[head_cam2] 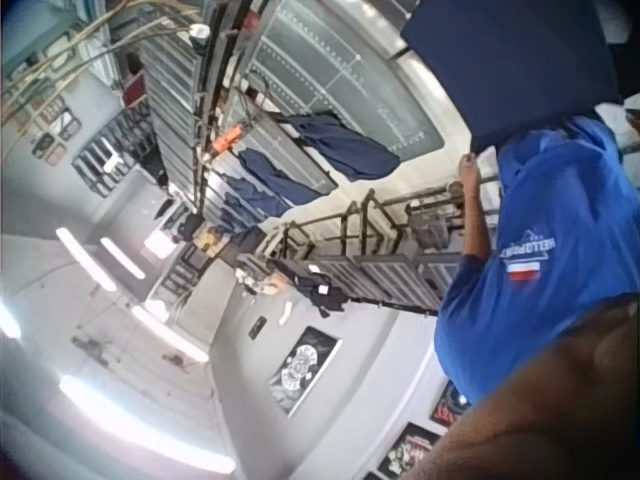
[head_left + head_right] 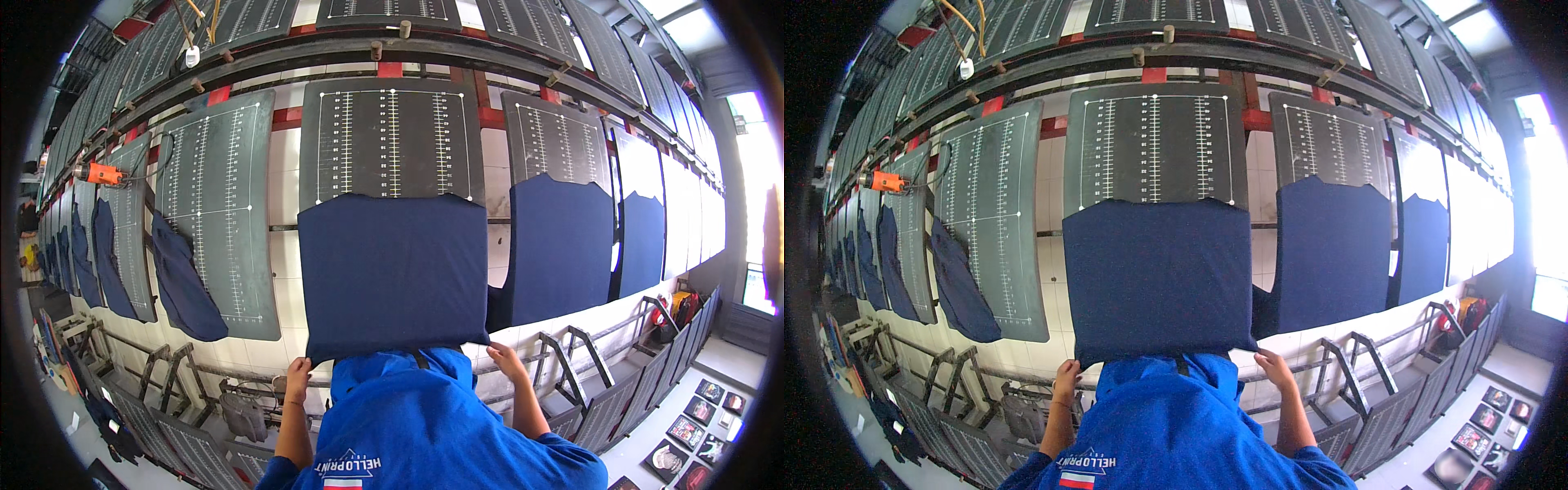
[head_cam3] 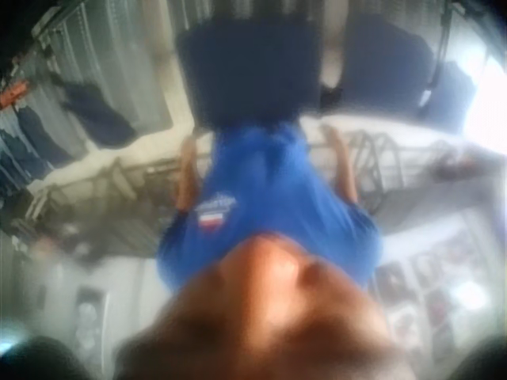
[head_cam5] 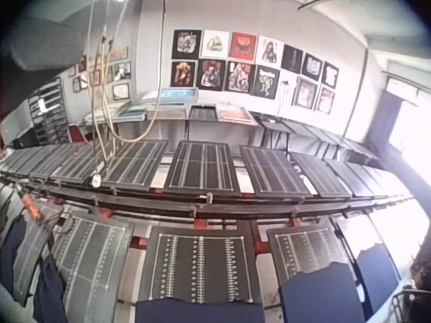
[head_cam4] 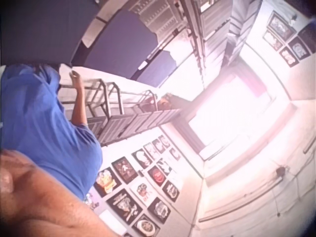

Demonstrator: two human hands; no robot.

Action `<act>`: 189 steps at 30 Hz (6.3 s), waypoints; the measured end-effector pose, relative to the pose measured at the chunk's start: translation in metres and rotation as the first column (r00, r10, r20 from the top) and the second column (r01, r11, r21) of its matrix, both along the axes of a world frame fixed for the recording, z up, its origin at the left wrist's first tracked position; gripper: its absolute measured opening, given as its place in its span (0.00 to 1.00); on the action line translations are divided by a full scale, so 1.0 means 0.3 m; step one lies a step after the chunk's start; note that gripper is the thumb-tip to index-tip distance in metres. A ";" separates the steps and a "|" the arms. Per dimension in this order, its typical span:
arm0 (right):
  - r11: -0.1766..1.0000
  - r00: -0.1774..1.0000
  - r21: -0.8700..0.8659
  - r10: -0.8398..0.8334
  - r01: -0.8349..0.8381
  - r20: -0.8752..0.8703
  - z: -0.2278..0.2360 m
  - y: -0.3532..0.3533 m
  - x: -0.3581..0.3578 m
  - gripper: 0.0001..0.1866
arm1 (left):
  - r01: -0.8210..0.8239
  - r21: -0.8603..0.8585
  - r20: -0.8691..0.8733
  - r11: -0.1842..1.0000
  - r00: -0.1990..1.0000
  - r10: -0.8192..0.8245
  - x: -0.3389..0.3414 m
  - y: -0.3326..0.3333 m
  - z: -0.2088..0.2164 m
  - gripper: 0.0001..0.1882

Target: The person aligns navy blue shirts onto a series of industrial printing platens by hand, smoothing the fabric and folding the sleeves to prepare them for printing.

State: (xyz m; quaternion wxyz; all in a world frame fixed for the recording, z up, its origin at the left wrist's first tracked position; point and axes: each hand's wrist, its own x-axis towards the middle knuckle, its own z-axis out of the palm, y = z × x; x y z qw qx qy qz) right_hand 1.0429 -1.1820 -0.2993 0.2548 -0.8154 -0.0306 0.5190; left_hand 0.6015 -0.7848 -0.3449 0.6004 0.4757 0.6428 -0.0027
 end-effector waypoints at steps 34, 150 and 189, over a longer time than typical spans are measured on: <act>0.813 0.309 0.160 0.026 -0.560 0.951 0.128 1.266 0.610 0.06 | 0.445 0.887 -0.250 0.120 0.684 -0.685 1.329 0.764 0.251 0.14; 0.019 0.078 0.082 0.579 -0.996 0.812 0.154 0.771 0.023 0.44 | 0.678 0.731 -0.636 0.075 0.716 -0.288 1.337 0.483 0.261 0.37; 0.883 0.252 -0.012 0.147 -0.469 0.956 0.046 1.922 -0.697 0.38 | 0.387 0.843 0.026 0.373 0.664 -0.747 -0.030 0.990 0.460 0.07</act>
